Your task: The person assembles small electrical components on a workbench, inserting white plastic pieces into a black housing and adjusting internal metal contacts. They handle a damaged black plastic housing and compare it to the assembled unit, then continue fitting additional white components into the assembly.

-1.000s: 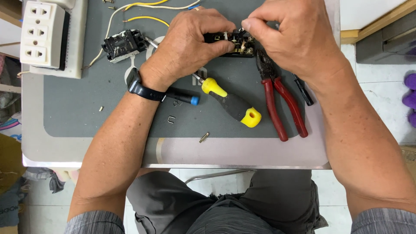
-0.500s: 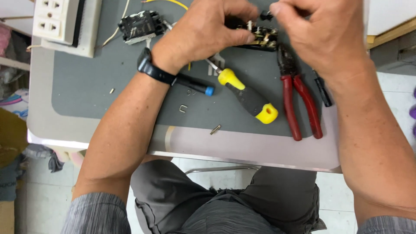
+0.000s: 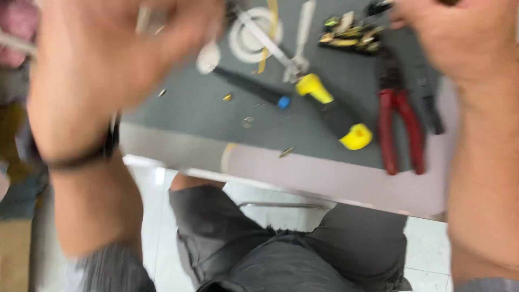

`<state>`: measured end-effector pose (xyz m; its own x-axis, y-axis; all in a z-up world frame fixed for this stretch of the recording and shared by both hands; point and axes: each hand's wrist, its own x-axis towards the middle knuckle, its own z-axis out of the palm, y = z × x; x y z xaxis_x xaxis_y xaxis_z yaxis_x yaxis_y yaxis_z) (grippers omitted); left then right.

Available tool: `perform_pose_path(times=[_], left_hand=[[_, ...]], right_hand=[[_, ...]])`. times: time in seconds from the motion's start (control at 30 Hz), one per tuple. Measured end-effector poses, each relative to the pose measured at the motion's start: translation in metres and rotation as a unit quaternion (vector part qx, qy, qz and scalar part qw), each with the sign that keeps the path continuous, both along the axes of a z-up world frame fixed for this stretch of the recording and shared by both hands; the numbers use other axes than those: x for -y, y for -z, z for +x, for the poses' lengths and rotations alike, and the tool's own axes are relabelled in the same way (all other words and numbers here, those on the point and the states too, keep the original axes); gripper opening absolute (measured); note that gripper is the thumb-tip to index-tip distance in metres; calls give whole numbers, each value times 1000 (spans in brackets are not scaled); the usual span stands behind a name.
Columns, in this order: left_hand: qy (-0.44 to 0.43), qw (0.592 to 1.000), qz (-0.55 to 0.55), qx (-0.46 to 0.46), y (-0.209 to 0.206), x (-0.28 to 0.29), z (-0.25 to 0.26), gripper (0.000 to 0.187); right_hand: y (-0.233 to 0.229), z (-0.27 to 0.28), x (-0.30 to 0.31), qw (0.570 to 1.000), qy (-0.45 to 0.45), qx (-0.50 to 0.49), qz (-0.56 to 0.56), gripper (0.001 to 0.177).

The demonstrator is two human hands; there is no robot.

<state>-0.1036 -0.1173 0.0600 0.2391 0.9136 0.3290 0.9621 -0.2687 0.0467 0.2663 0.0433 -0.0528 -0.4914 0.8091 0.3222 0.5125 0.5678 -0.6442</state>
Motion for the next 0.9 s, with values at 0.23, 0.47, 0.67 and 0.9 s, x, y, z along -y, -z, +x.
perform_pose_path(times=[0.23, 0.47, 0.67, 0.9], left_hand=[[-50, 951, -124, 281, 57, 43, 44, 17], [-108, 944, -59, 306, 69, 63, 59, 14], [-84, 947, -74, 301, 66, 64, 61, 13], [-91, 955, -94, 268, 63, 64, 63, 14]], right_hand=[[-46, -23, 21, 997, -54, -63, 10, 22], [-45, -20, 18, 995, -88, -48, 30, 20], [-48, -22, 21, 994, -73, -74, 22, 19], [-53, -28, 22, 994, -41, -102, -29, 11]])
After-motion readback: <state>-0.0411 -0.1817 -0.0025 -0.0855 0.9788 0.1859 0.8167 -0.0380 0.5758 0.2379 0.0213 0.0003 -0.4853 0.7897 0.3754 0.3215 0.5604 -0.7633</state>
